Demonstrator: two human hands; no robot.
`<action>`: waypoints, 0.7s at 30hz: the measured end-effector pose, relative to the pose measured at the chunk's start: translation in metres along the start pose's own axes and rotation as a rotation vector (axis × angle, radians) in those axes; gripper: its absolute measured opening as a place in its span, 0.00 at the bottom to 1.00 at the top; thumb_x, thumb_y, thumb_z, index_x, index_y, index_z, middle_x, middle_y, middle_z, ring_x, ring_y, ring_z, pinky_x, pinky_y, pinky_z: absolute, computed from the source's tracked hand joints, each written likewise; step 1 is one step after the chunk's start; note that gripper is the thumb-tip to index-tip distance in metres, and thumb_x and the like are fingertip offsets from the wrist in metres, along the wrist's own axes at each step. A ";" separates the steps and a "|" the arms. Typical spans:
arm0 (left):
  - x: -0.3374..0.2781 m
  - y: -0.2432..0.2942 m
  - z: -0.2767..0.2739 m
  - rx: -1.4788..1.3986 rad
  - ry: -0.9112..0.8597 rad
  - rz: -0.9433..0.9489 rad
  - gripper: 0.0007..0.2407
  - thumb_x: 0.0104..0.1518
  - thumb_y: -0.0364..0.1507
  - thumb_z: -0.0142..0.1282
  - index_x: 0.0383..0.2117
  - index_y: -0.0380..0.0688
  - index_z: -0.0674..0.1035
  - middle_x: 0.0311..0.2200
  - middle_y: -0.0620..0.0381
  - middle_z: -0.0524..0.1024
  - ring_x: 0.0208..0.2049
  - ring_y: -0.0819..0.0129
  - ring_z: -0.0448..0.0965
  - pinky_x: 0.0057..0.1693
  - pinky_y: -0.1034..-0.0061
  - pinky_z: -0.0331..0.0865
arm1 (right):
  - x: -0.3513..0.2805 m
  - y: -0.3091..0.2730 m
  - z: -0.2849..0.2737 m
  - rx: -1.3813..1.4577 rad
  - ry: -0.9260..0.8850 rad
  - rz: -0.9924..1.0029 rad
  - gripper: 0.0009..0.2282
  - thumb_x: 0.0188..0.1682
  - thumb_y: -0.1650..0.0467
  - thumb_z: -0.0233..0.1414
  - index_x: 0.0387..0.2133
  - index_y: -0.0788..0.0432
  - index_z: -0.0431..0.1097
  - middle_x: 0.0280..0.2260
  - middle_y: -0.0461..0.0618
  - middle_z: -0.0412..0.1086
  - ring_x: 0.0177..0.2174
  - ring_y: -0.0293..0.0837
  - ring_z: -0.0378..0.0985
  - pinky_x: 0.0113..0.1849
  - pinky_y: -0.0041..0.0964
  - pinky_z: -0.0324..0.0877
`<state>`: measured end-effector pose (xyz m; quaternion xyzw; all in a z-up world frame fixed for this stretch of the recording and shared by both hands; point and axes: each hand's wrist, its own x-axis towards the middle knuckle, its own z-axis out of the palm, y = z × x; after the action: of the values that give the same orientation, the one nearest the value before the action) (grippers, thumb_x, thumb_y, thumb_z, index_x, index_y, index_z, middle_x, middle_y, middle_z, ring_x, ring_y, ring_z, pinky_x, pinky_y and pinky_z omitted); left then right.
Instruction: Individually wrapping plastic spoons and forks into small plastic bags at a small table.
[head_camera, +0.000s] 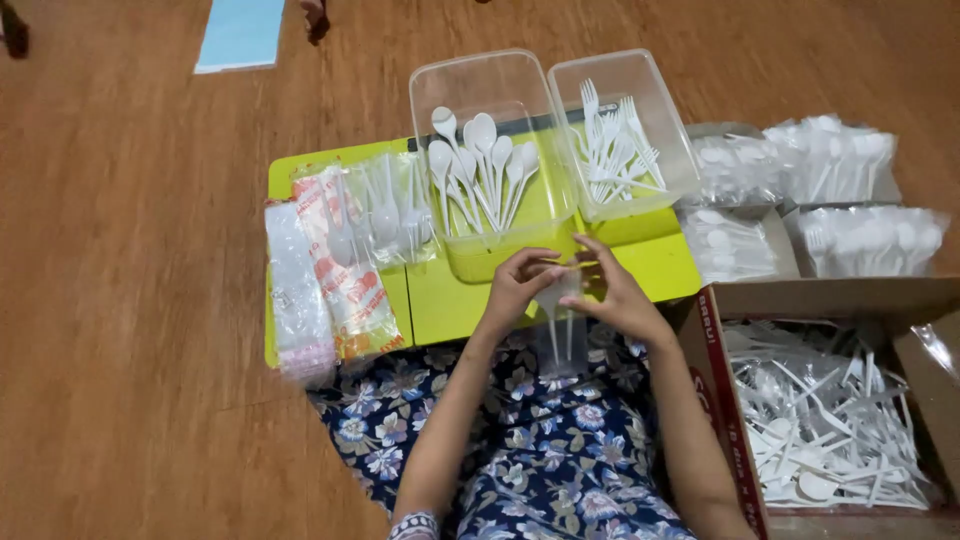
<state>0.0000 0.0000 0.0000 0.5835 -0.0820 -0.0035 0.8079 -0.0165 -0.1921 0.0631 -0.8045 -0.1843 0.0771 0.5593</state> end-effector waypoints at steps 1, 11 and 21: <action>-0.006 0.004 -0.002 0.002 0.008 0.006 0.14 0.54 0.28 0.70 0.46 0.46 0.83 0.36 0.52 0.84 0.38 0.72 0.83 0.48 0.76 0.78 | -0.001 0.006 0.005 0.000 -0.008 -0.006 0.45 0.38 0.74 0.68 0.70 0.55 0.50 0.54 0.65 0.64 0.53 0.60 0.71 0.55 0.53 0.67; -0.067 0.081 -0.034 0.608 -0.070 -0.014 0.19 0.51 0.32 0.69 0.50 0.47 0.81 0.43 0.46 0.81 0.41 0.57 0.81 0.47 0.67 0.78 | -0.001 0.029 0.058 0.151 -0.070 -0.089 0.36 0.44 0.79 0.61 0.68 0.51 0.57 0.54 0.54 0.66 0.49 0.47 0.72 0.53 0.46 0.69; -0.046 0.214 -0.122 0.947 -0.021 0.044 0.08 0.55 0.31 0.65 0.40 0.49 0.86 0.35 0.48 0.84 0.35 0.53 0.82 0.47 0.60 0.75 | 0.030 -0.004 0.089 0.434 -0.212 -0.133 0.33 0.51 0.75 0.57 0.70 0.54 0.51 0.47 0.55 0.72 0.45 0.43 0.78 0.48 0.38 0.73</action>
<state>-0.0478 0.1881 0.1588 0.8858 -0.0949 0.0458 0.4519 -0.0188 -0.1018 0.0368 -0.6393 -0.2734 0.1619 0.7002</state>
